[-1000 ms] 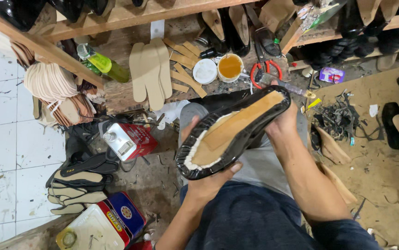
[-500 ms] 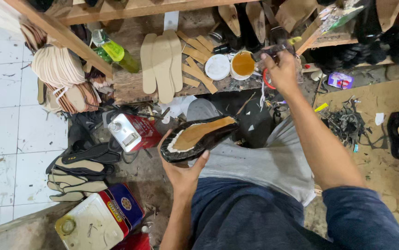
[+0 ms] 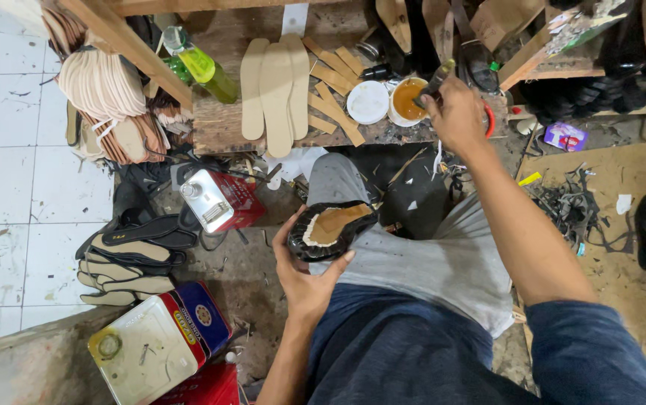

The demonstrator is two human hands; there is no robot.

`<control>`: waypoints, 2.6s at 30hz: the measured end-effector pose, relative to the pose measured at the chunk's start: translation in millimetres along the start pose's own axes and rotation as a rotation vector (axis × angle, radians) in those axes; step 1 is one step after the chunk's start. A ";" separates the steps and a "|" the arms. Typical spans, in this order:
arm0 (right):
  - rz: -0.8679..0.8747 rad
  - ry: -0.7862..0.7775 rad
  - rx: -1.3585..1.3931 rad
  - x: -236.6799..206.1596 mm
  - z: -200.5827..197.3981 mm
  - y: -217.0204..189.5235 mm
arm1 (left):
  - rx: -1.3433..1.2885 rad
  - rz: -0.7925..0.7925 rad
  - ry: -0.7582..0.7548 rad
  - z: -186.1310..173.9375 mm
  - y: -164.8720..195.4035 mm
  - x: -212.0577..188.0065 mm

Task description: The person sits in a shoe workshop holding a black shoe upper and uses a brush to spread yellow glue from a cup over the sole edge and insole area. They repeatedly dip the brush into the glue cup, rotate the shoe to coat different sections, then place the finished shoe on a shelf rack and take another shoe to glue.

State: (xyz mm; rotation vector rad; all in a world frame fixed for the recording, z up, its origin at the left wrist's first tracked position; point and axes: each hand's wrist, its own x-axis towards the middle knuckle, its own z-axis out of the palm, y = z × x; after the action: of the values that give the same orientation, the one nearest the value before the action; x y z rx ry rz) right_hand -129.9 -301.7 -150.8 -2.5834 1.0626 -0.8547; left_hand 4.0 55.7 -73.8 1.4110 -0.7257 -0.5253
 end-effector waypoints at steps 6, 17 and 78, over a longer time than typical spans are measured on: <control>0.000 -0.060 -0.069 -10.3 -14.2 0.3 | -0.094 0.091 -0.073 14.8 -8.4 3.9; 0.113 0.347 1.036 -86.5 -140.1 -154.3 | -0.170 0.549 -0.205 71.0 6.2 39.1; -0.636 0.128 0.376 -79.5 -209.9 -178.1 | -0.131 0.621 -0.324 71.2 34.6 43.8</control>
State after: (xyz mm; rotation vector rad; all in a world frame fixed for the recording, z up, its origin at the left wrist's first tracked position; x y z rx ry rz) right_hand -197.4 -115.3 56.1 -2.5618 0.0480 -1.2236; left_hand -20.8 -21.1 -32.8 0.9148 -1.3061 -0.3007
